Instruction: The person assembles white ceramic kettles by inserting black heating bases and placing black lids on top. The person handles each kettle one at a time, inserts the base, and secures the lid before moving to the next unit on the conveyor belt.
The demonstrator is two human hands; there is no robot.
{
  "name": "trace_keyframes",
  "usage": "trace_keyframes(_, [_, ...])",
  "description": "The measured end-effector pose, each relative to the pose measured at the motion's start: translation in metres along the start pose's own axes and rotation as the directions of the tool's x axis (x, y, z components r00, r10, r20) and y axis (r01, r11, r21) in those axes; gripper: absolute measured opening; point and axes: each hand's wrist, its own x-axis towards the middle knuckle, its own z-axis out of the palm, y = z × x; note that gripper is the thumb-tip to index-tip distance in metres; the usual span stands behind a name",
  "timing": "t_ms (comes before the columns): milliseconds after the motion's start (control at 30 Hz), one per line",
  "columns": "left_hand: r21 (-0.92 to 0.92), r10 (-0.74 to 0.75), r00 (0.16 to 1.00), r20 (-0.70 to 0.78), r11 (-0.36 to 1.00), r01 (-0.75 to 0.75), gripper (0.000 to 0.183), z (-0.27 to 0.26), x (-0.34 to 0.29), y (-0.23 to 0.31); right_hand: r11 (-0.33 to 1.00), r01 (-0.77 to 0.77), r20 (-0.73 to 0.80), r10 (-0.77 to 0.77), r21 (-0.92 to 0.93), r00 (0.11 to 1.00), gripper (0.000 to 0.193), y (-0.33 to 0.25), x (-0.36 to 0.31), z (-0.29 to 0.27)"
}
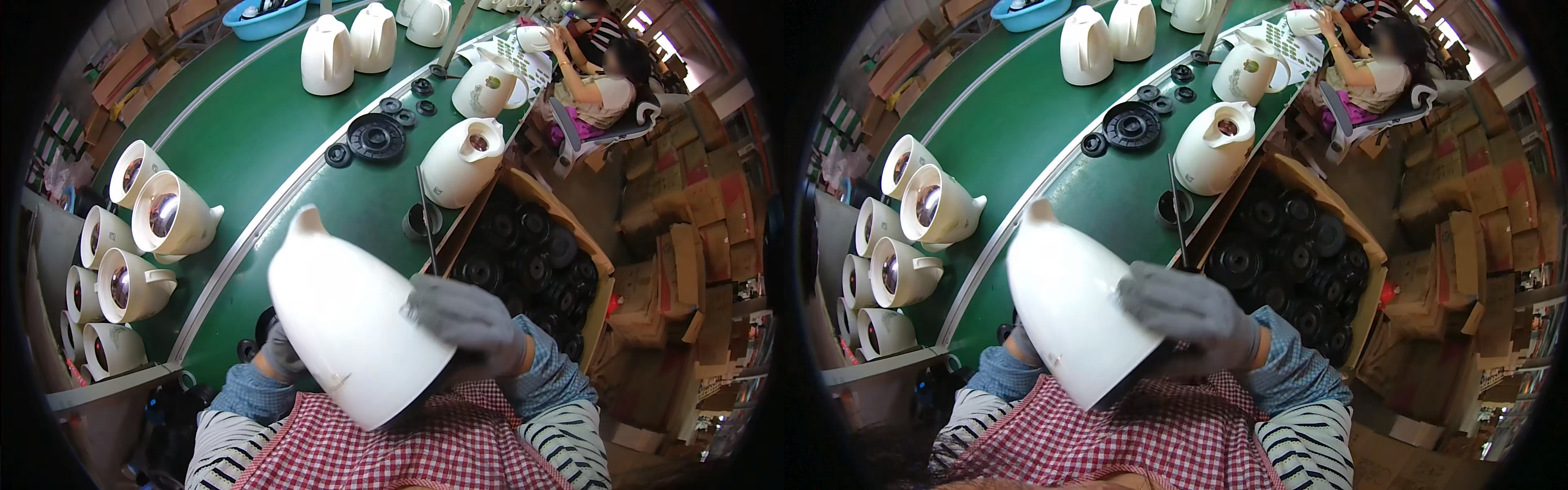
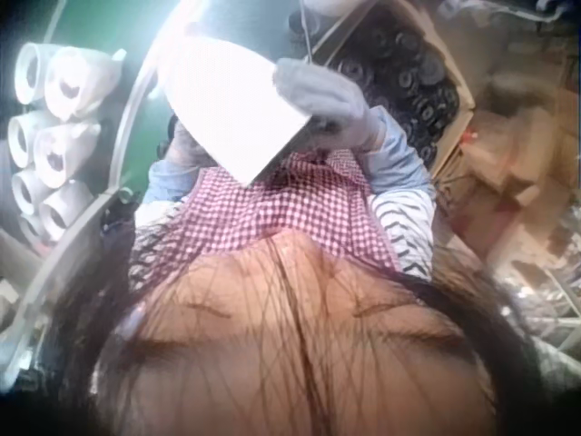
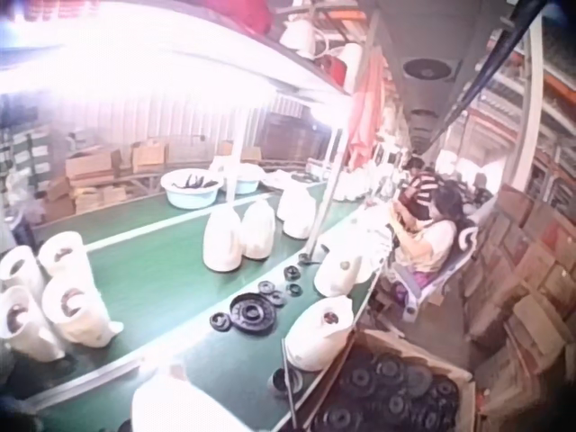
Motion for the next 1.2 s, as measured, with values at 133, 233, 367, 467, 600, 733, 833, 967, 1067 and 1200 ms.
trace_keyframes(133, [0.314, 0.036, 0.969, -0.244, 0.948, 0.043, 0.091, -0.004, 0.012, 0.073, 0.954, -0.295, -0.162, 0.283, -0.053, 0.945, 0.056, 0.042, -0.041, 0.001])
trace_keyframes(233, [0.678, 0.413, 0.901, -0.133, 0.701, -0.221, 0.048, -0.045, 0.082, 0.134, 0.880, -0.473, -0.135, 0.473, 0.032, 0.871, 0.048, 0.044, -0.072, 0.011])
trace_keyframes(367, [0.837, 0.595, 0.737, -0.322, 0.543, -0.072, 0.043, -0.084, 0.231, 0.183, 0.765, -0.643, -0.077, 0.642, 0.017, 0.762, 0.045, 0.041, -0.118, 0.041])
trace_keyframes(467, [0.906, 0.733, 0.611, -0.300, 0.419, -0.059, 0.053, -0.134, 0.322, 0.191, 0.672, -0.740, -0.056, 0.740, 0.016, 0.671, 0.046, 0.030, -0.147, 0.048])
trace_keyframes(600, [0.939, 0.812, 0.476, -0.339, 0.263, 0.220, 0.063, -0.136, 0.388, 0.182, 0.431, -0.902, -0.083, 0.900, 0.019, 0.428, 0.046, 0.005, -0.187, 0.037])
trace_keyframes(733, [0.926, 0.699, 0.607, -0.377, 0.288, 0.244, 0.062, -0.146, 0.359, 0.220, 0.333, -0.937, -0.034, 0.943, 0.106, 0.331, 0.047, 0.008, -0.197, 0.040])
trace_keyframes(833, [0.988, 0.826, 0.548, -0.135, 0.069, 0.139, 0.061, -0.116, 0.318, 0.170, 0.349, -0.927, 0.067, 0.930, 0.137, 0.360, 0.048, 0.017, -0.185, 0.050])
trace_keyframes(967, [0.742, 0.453, 0.713, 0.535, -0.655, -0.140, 0.054, -0.023, 0.131, 0.134, 0.401, -0.913, 0.086, 0.909, 0.075, 0.407, 0.049, 0.011, -0.177, 0.058])
trace_keyframes(1067, [0.662, 0.676, 0.585, 0.448, -0.691, 0.292, 0.054, -0.039, 0.028, 0.172, 0.444, -0.892, 0.088, 0.888, 0.081, 0.451, 0.049, 0.007, -0.179, 0.058])
trace_keyframes(1200, [0.531, 0.761, 0.638, 0.117, -0.591, 0.608, 0.049, -0.102, -0.018, 0.193, 0.662, -0.750, 0.059, 0.749, -0.010, 0.660, 0.045, 0.008, -0.166, 0.063])
